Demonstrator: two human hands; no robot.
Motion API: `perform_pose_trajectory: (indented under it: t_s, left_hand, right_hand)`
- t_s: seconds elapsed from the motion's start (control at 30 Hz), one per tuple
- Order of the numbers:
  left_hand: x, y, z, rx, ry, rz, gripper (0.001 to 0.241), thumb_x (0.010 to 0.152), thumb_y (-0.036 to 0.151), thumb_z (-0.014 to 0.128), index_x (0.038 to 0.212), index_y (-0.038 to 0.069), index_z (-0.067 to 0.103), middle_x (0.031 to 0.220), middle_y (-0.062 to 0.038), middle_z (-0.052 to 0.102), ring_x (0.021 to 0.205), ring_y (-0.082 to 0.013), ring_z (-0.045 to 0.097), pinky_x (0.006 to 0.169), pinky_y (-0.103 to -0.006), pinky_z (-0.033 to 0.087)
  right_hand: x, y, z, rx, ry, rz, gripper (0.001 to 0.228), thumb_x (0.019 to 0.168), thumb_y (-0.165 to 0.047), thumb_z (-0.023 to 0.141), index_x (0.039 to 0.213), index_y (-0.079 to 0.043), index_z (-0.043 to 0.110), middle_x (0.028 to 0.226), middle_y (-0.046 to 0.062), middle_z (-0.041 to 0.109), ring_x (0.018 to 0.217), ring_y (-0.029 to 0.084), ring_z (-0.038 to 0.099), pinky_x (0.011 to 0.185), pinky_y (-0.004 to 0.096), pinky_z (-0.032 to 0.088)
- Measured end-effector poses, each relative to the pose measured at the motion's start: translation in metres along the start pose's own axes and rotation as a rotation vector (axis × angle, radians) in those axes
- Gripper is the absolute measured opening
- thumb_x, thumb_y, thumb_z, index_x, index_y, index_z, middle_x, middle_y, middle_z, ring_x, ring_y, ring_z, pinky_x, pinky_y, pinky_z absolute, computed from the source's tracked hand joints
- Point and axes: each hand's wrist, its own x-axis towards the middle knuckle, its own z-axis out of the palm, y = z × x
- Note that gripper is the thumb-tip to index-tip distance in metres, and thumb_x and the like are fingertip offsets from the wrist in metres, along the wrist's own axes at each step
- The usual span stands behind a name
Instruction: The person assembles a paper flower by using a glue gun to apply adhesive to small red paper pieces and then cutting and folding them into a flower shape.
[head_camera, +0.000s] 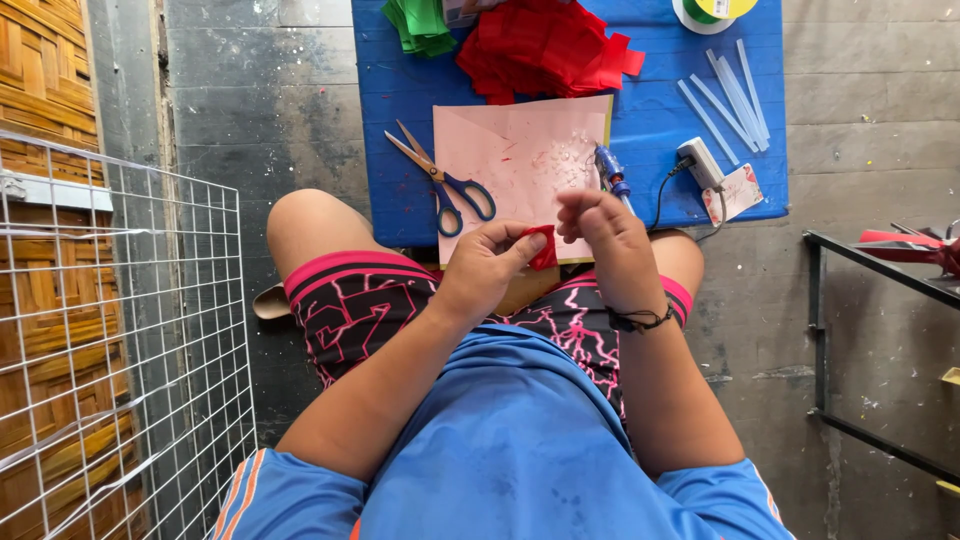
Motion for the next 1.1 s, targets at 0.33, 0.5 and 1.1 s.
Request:
perform_pose_trajectory:
  t_s: [0.33, 0.5, 1.1]
  left_hand:
    - [-0.003, 0.009, -0.001, 0.024, 0.019, 0.048, 0.020, 0.097, 0.023, 0.075, 0.106, 0.005, 0.076, 0.085, -0.006, 0.070, 0.081, -0.0079, 0.064, 0.074, -0.0227, 0.059]
    - [-0.005, 0.003, -0.014, 0.014, 0.043, 0.020, 0.022, 0.098, 0.023, 0.074, 0.109, 0.004, 0.075, 0.083, -0.010, 0.071, 0.074, -0.0102, 0.064, 0.064, -0.0220, 0.055]
    - [-0.035, 0.006, -0.107, -0.226, 0.446, 0.087, 0.017, 0.093, 0.009, 0.076, 0.102, -0.002, 0.067, 0.073, -0.006, 0.062, 0.060, -0.0096, 0.065, 0.049, -0.0138, 0.046]
  right_hand:
    - [0.005, 0.015, 0.002, 0.139, -0.153, 0.031, 0.061, 0.099, -0.045, 0.059, 0.142, -0.004, 0.047, 0.123, 0.011, 0.064, 0.107, 0.013, 0.064, 0.093, 0.029, 0.052]
    - [0.018, 0.034, -0.006, 0.094, 0.163, -0.061, 0.026, 0.109, -0.020, 0.056, 0.094, 0.000, 0.060, 0.064, 0.010, 0.059, 0.059, 0.010, 0.050, 0.055, 0.018, 0.031]
    - [0.082, 0.146, 0.126, -1.556, -0.459, 0.149, 0.070, 0.096, -0.046, 0.063, 0.152, -0.011, 0.040, 0.117, 0.018, 0.063, 0.106, 0.038, 0.067, 0.087, 0.053, 0.057]
